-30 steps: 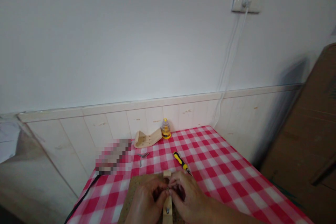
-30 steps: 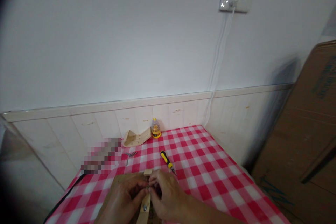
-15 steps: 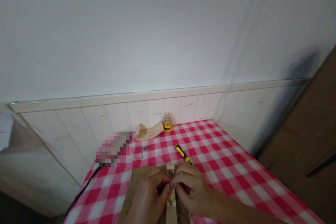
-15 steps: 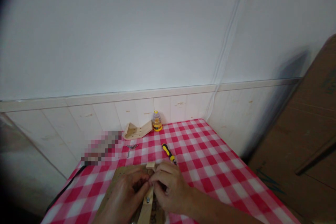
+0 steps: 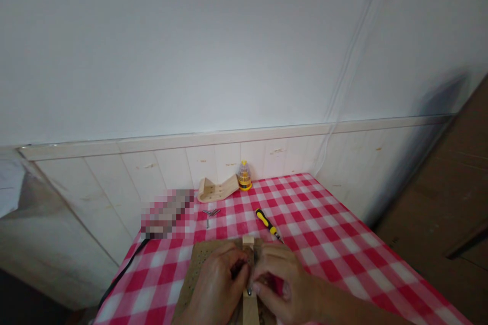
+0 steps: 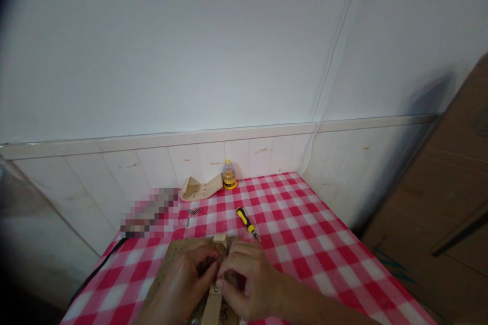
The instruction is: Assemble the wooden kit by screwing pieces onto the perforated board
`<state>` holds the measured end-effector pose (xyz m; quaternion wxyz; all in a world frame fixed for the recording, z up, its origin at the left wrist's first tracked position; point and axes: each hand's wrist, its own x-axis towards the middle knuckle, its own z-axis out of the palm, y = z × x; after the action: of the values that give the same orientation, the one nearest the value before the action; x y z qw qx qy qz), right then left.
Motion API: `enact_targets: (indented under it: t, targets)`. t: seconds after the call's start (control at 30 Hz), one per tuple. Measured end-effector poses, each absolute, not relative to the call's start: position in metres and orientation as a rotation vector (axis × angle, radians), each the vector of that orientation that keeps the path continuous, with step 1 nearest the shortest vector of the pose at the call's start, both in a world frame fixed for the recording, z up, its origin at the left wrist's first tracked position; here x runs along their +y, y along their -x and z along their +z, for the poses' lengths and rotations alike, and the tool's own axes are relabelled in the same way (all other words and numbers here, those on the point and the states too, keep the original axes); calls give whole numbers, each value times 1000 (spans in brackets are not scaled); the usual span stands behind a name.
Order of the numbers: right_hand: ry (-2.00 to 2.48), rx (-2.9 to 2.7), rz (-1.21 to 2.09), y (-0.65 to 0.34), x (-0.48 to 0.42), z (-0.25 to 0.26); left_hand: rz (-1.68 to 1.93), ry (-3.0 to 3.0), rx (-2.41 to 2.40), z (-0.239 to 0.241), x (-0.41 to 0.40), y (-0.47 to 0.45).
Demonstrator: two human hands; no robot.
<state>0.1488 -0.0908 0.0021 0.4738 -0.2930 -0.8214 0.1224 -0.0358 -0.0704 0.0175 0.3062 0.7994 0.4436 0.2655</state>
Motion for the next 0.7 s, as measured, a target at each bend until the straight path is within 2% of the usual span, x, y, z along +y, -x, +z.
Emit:
enact_targets:
  t: [0.23, 0.5, 0.63, 0.7]
  targets:
    - [754, -2072, 361, -142, -92, -8, 669, -2142, 1217, 22, -70, 35]
    - [746, -2103, 364, -141, -90, -12, 701, -2100, 1188, 5, -67, 36]
    - [737, -1990, 318, -147, -87, -5, 701, -2082, 1173, 12, -68, 36]
    - [868, -1869, 241, -155, -78, -4, 704, -2073, 1159, 14, -68, 36]
